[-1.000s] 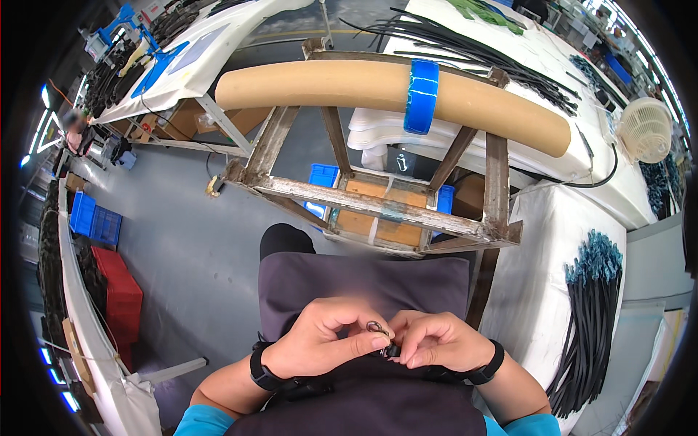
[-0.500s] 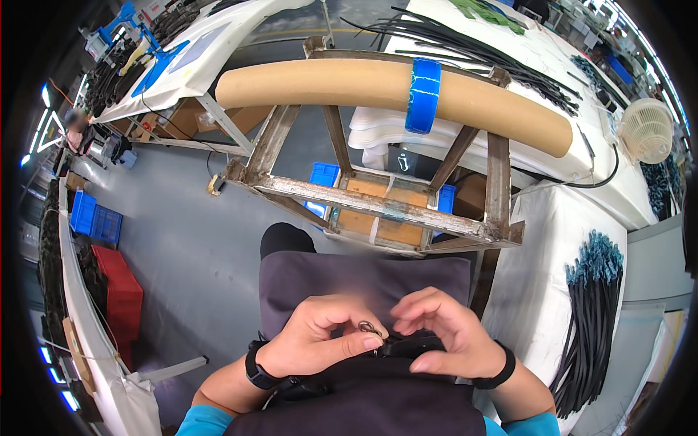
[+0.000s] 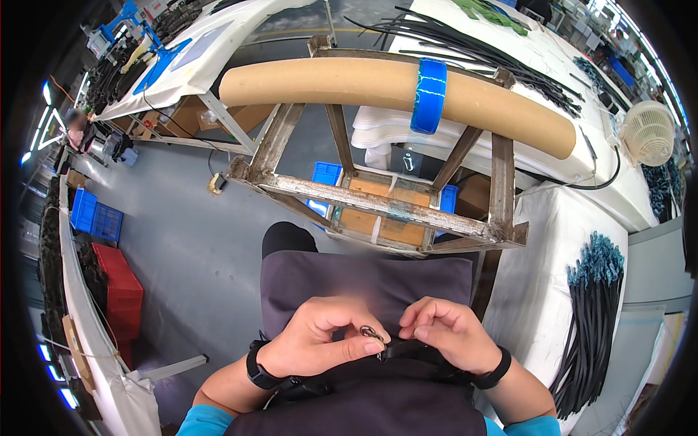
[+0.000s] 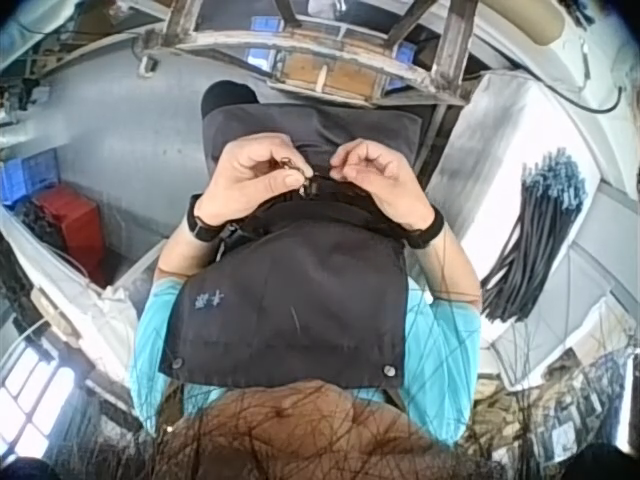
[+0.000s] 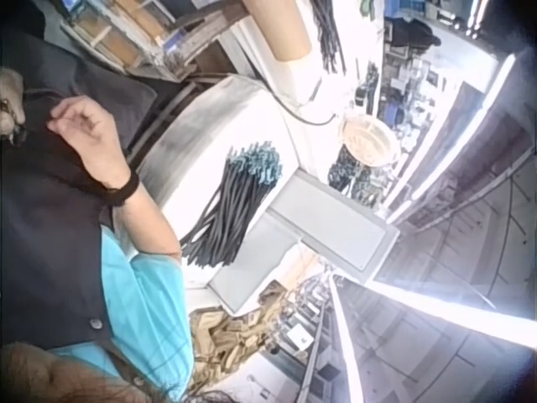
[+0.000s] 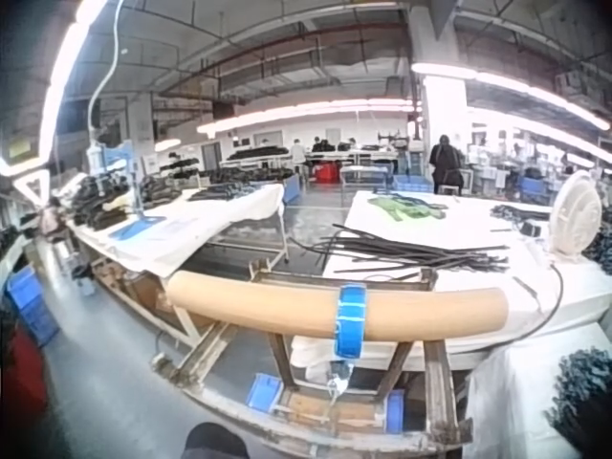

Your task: The recorder is assembling small leather accessories by attaching metal rings and findings to black leather strips at a workshop station.

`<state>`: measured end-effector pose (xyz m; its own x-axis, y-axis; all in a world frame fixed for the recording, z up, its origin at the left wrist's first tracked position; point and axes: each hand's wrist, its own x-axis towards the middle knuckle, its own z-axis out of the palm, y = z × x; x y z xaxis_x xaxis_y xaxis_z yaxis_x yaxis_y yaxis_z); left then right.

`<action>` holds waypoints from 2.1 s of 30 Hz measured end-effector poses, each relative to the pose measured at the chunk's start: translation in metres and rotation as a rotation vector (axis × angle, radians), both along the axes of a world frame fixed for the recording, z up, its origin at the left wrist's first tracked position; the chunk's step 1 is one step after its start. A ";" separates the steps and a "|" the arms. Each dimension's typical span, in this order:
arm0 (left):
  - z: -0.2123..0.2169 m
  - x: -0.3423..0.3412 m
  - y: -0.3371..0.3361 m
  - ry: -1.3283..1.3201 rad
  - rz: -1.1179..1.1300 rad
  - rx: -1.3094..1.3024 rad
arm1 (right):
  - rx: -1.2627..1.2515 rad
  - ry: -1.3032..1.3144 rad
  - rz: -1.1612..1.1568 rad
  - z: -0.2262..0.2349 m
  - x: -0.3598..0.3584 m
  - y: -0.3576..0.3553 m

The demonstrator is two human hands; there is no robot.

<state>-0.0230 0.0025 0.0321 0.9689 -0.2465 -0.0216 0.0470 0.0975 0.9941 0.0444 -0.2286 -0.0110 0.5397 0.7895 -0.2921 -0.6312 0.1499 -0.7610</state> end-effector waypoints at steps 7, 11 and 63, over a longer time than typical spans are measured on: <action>0.003 0.003 0.002 -0.071 -0.055 0.079 | -0.396 -1.071 -0.095 0.034 0.025 -0.002; 0.000 0.003 0.000 -0.111 -0.014 0.110 | -0.047 -1.142 0.024 0.064 0.013 0.025; -0.017 0.010 -0.009 0.364 0.138 -0.301 | -0.327 -1.192 -0.345 0.025 0.019 0.041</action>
